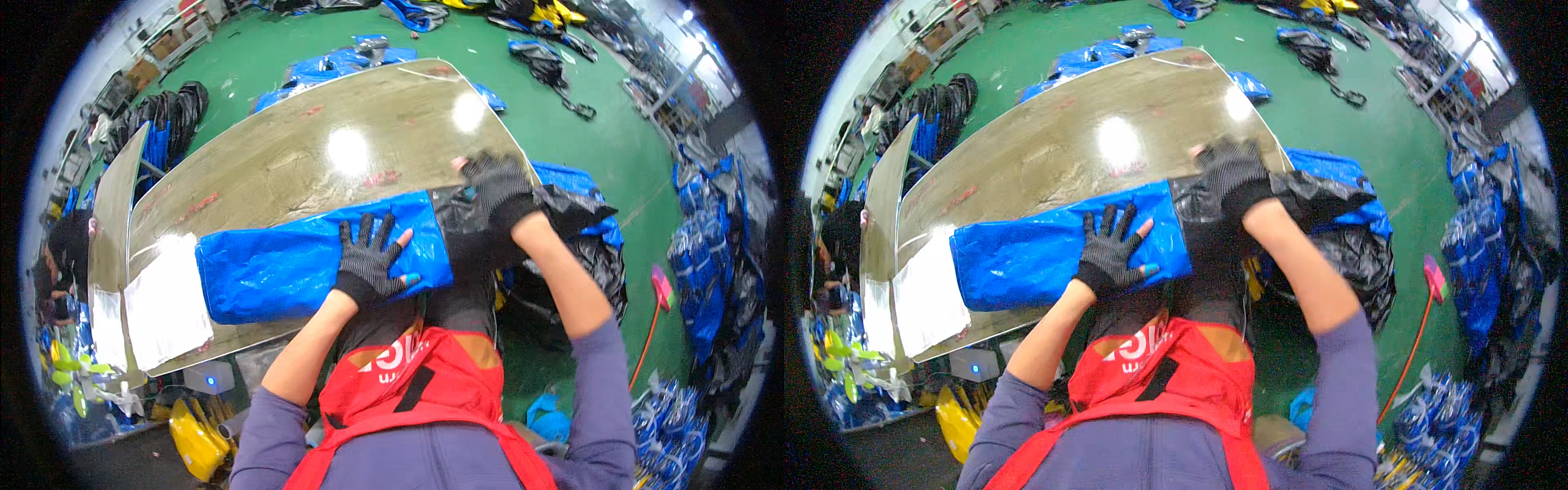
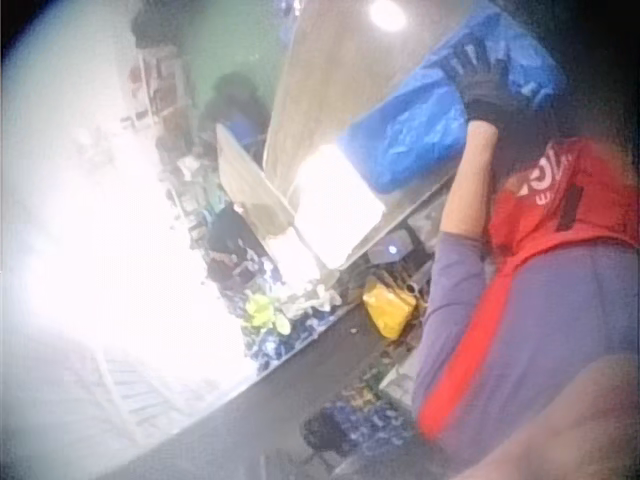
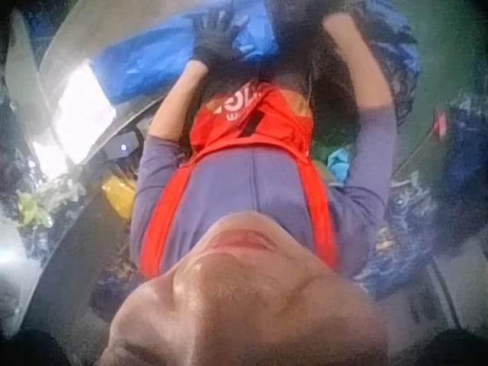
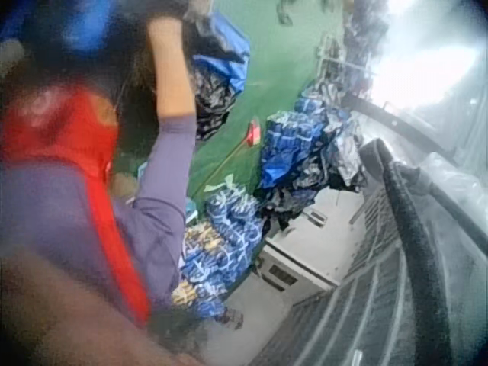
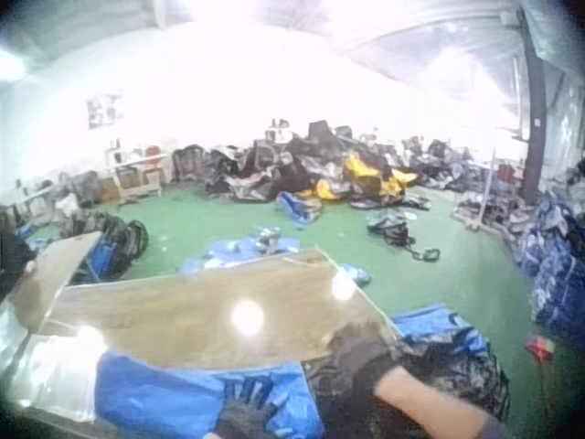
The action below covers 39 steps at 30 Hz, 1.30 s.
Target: The person repeatedly folds blue and black soft goods on a table and places them into clear plastic bags. The person handles each item one at a time, folds it, and inserts it into a bag, repeating this cycle throughout the clip.
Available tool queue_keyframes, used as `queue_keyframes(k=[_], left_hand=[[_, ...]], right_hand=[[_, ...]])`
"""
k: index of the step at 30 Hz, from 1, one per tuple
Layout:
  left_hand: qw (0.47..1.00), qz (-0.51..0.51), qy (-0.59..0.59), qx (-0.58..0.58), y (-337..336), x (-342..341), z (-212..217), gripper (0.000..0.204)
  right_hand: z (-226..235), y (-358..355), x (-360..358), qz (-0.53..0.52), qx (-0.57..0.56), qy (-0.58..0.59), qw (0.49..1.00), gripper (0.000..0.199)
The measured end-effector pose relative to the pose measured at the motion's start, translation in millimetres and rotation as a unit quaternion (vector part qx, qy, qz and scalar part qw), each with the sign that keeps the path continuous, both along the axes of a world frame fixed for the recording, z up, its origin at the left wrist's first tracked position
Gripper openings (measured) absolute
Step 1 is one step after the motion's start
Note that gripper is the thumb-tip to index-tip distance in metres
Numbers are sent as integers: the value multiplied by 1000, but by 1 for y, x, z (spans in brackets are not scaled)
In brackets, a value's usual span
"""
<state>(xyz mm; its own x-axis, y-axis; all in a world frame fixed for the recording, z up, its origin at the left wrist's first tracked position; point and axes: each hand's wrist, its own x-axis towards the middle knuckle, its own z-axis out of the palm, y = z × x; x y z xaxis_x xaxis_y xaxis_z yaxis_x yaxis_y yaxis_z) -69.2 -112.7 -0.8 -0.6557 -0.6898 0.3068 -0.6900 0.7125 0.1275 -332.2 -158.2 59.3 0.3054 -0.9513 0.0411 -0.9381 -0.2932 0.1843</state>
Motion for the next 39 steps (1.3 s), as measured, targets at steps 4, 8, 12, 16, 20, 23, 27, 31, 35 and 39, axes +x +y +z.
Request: queue_keyframes(k=[4,8,12,16,20,23,27,31,35,39], left_hand=[[996,-83,-32,10,-7,44,-10,69],[957,200,-206,42,-15,182,-1,64],[950,223,-193,103,-32,229,13,63],[963,256,-42,76,-40,97,17,69],[985,-116,54,112,-20,-36,-4,74],[989,-33,58,134,-9,-54,-10,72],[997,-68,35,19,-16,-60,-7,73],[991,-96,93,8,-30,-114,-14,84],[993,-66,68,70,-35,-133,-15,86],[987,-134,89,6,-41,-121,-26,79]], right_hand=[[-20,27,31,77,79,-90,990,73],[-54,30,29,78,74,-88,990,78],[-71,27,26,137,-11,-125,983,77],[-53,28,40,75,52,-150,984,68],[-10,40,17,55,30,-221,973,54],[16,49,-51,-2,80,-188,979,53],[-22,47,-98,-160,21,-151,975,43],[-82,62,-128,-88,-228,-69,967,40],[-110,93,-137,-191,-392,-729,528,49],[-70,99,-94,-304,-342,-763,457,56]])
